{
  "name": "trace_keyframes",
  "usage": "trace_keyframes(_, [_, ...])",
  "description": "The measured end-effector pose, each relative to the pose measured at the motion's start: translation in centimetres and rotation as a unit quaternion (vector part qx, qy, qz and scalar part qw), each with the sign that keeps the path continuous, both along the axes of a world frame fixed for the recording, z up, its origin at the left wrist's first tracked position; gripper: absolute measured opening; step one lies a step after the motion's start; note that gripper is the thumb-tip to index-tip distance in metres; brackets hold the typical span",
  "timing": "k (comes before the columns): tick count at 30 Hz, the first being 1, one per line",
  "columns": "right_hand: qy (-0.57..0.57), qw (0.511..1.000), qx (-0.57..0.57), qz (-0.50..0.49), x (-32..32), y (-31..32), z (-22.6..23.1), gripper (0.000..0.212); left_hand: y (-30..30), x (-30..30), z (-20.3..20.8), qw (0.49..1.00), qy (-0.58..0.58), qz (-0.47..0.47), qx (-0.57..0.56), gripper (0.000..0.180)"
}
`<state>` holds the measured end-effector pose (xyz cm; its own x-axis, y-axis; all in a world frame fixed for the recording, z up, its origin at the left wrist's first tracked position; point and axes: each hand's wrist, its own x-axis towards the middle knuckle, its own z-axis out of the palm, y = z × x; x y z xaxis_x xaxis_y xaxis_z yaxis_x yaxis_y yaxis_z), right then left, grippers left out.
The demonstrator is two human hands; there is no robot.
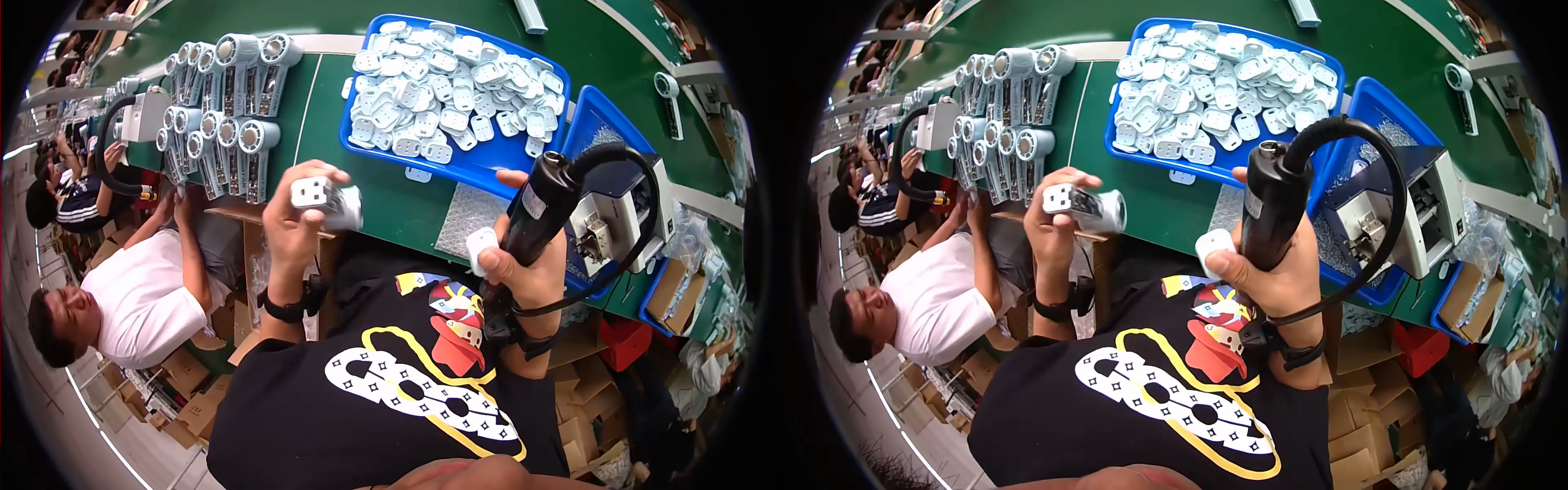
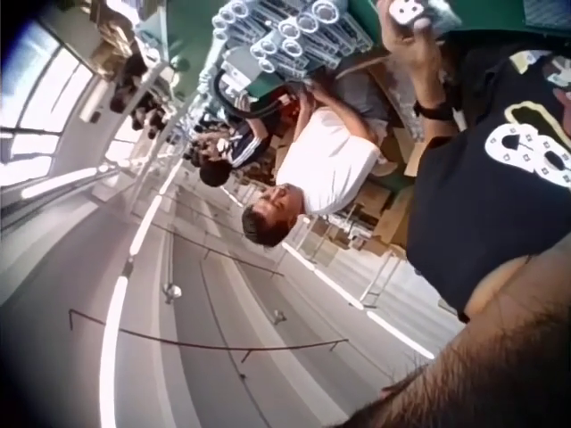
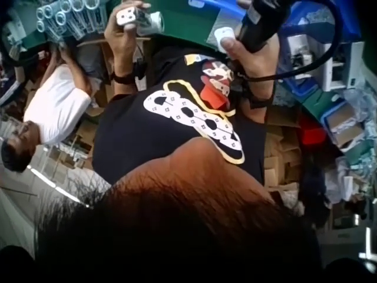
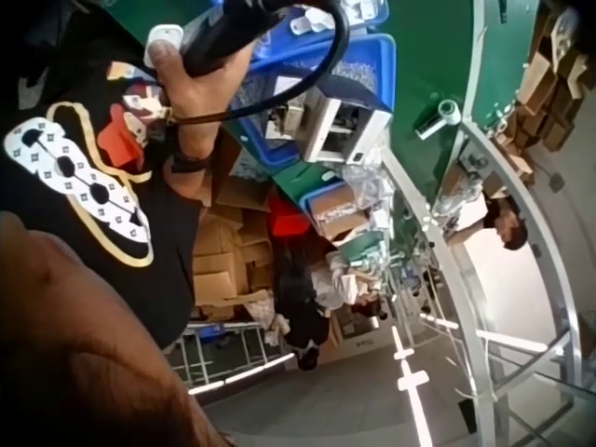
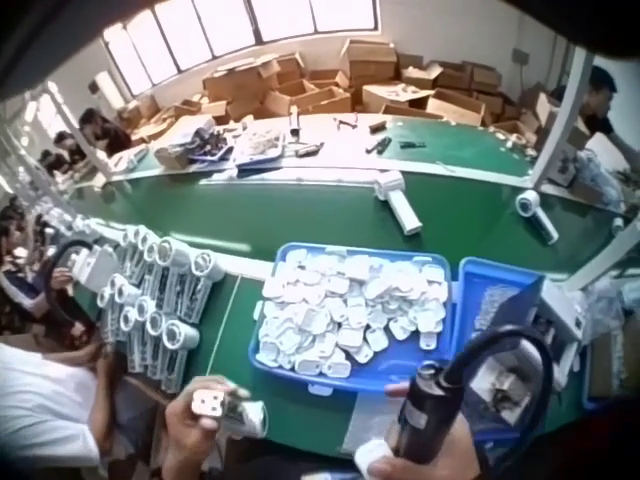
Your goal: Assembling small plastic housings using an electric screwdriver at a factory workbench.
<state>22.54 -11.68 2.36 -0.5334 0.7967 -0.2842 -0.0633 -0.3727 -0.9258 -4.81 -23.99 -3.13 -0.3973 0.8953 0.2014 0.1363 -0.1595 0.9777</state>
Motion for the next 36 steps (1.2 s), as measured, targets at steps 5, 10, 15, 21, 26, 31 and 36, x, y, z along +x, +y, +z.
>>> trace_keyframes(5, [-0.003, 0.995, -0.04, -0.087, 1.5, -3.1, 1.1, 0.086, 4.9, 7.7, 0.6, 0.952, -0.151, -0.265, -0.03, 0.049])
trace_keyframes(10, [-0.187, 0.966, 0.15, -0.094, 4.6, -3.7, -2.5, 0.084, 9.0, 12.8, -0.5, 0.901, 0.033, -0.43, 0.052, 0.044])
trace_keyframes(15, [-0.196, 0.968, 0.067, -0.141, 6.4, -3.8, -2.4, 0.077, 10.5, 16.0, -2.7, 0.896, -0.025, -0.441, 0.051, 0.031])
trace_keyframes(21, [0.027, 0.813, 0.406, -0.416, 8.1, 0.5, 0.7, 0.061, 11.2, 17.2, -4.5, 0.907, -0.031, -0.415, 0.07, 0.024])
trace_keyframes(26, [-0.015, 0.793, 0.4, -0.46, 7.8, 3.4, -0.4, 0.059, 11.0, 18.0, -4.7, 0.919, -0.023, -0.385, 0.074, 0.025])
trace_keyframes(31, [0.04, 0.826, 0.379, -0.416, 9.7, 1.4, 0.8, 0.06, 11.3, 18.3, -4.7, 0.923, -0.033, -0.376, 0.079, 0.028])
trace_keyframes(36, [0.025, 0.841, 0.435, -0.322, 9.9, 0.1, 3.2, 0.063, 11.2, 18.0, -4.4, 0.923, -0.011, -0.377, 0.077, 0.032])
